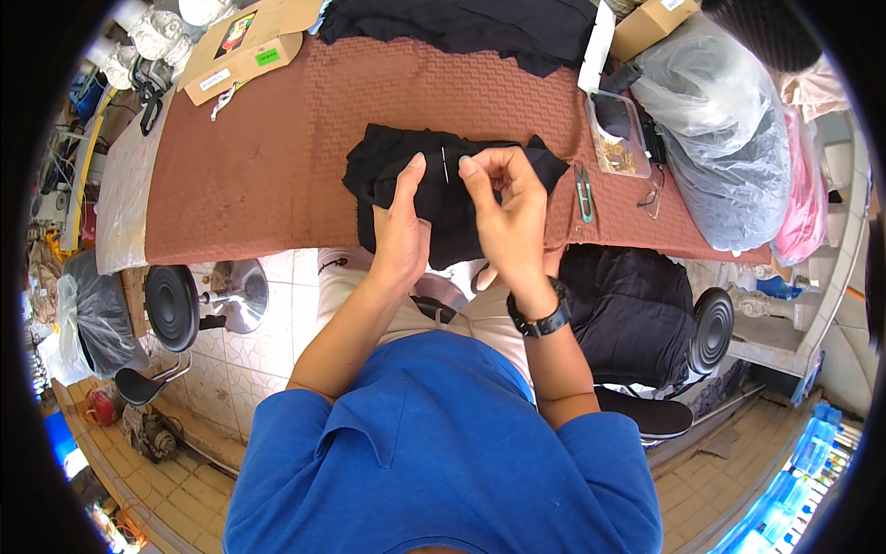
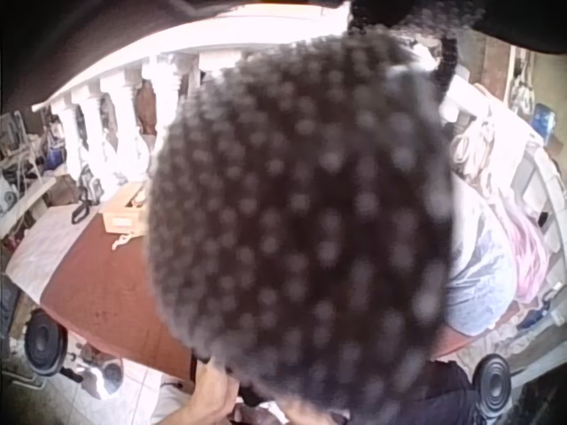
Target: The person places a paper template on a black garment, marks the position, and sews a small white label onto the fabric using a needle and thread before cutting the excess thread with shears.
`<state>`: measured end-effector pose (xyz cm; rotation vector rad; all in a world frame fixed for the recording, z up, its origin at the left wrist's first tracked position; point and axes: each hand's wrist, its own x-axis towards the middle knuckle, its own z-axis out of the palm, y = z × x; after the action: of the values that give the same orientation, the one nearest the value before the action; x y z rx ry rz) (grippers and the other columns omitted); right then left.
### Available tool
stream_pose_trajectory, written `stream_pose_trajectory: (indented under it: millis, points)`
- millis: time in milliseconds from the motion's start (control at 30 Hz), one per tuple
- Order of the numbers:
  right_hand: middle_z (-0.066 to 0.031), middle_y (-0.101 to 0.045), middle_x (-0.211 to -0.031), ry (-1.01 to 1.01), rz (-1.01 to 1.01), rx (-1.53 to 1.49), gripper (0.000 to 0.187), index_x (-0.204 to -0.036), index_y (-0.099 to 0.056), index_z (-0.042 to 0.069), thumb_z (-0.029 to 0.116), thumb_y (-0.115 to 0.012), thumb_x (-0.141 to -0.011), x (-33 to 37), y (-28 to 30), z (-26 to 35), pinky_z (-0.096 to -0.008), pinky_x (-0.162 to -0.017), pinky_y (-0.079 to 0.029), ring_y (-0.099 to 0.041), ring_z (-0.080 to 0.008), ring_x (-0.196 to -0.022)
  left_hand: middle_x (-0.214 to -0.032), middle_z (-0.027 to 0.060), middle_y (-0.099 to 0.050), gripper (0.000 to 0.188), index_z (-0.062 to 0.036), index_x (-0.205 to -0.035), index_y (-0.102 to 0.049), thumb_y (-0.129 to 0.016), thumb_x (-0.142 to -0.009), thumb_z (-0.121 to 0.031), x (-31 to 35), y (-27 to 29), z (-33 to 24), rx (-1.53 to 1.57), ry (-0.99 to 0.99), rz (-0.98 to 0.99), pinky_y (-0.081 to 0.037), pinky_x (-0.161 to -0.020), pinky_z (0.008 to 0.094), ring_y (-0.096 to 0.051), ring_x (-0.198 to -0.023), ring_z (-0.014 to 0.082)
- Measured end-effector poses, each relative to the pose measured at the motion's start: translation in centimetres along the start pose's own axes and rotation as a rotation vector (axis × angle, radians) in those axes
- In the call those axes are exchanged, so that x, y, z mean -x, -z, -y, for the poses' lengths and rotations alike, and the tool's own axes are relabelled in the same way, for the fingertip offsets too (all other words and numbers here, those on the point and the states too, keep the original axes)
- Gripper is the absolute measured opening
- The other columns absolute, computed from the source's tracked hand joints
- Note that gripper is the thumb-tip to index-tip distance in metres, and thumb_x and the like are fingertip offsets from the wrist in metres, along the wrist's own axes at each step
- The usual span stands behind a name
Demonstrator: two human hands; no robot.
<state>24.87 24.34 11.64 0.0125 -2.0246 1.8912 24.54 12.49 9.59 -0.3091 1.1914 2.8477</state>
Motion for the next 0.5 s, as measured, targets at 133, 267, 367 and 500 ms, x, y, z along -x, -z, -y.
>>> stream_pose_trajectory:
  millis: [133, 267, 367, 500]
  points:
    - [-0.0082, -0.069, -0.081, 0.007, 0.147, 0.072, 0.011, -0.094, -0.068, -0.002, 0.008, -0.071, -0.093, -2.3, 1.8, -0.1, -0.0276, -0.068, -0.05, -0.062, -0.0113, -0.072, -0.119, 0.0052, -0.067, 0.029, -0.0044, -0.124, -0.062, -0.067, -0.098, -0.016, 0.0, 0.0, 0.0, -0.033, -0.007, 0.072, -0.051, -0.097, 0.0318, -0.064, -0.11, 0.0148]
    - [-0.0098, -0.068, -0.084, 0.111, 0.298, 0.227, 0.011, -0.093, -0.069, -0.002, 0.008, -0.071, -0.092, -4.0, 2.5, 1.0, -0.0298, -0.067, -0.049, -0.062, -0.0159, -0.072, -0.115, 0.0043, -0.068, 0.03, -0.0035, -0.12, -0.065, -0.073, -0.091, -0.005, 0.2, 0.5, -0.3, -0.143, -0.011, 0.159, -0.052, -0.092, 0.0298, -0.065, -0.104, 0.0128]
    - [-0.011, -0.065, -0.085, 0.197, 0.396, 0.308, 0.01, -0.092, -0.069, -0.003, 0.007, -0.071, -0.091, -5.1, 2.6, 1.8, -0.033, -0.067, -0.048, -0.061, -0.0211, -0.073, -0.105, 0.002, -0.071, 0.024, -0.0031, -0.111, -0.07, -0.077, -0.088, 0.0, 0.3, -0.2, -0.5, -0.137, -0.015, 0.149, -0.054, -0.085, 0.0265, -0.067, -0.093, 0.01]
    - [-0.0129, -0.061, -0.083, 0.337, 0.473, 0.344, 0.007, -0.09, -0.067, -0.003, 0.004, -0.069, -0.09, -5.3, 2.5, 2.5, -0.037, -0.067, -0.046, -0.06, -0.0275, -0.074, -0.103, 0.0012, -0.07, 0.022, -0.0025, -0.109, -0.071, -0.077, -0.088, -0.003, 0.1, -0.1, -0.4, -0.24, -0.049, 0.153, -0.053, -0.083, 0.0257, -0.065, -0.091, 0.009]
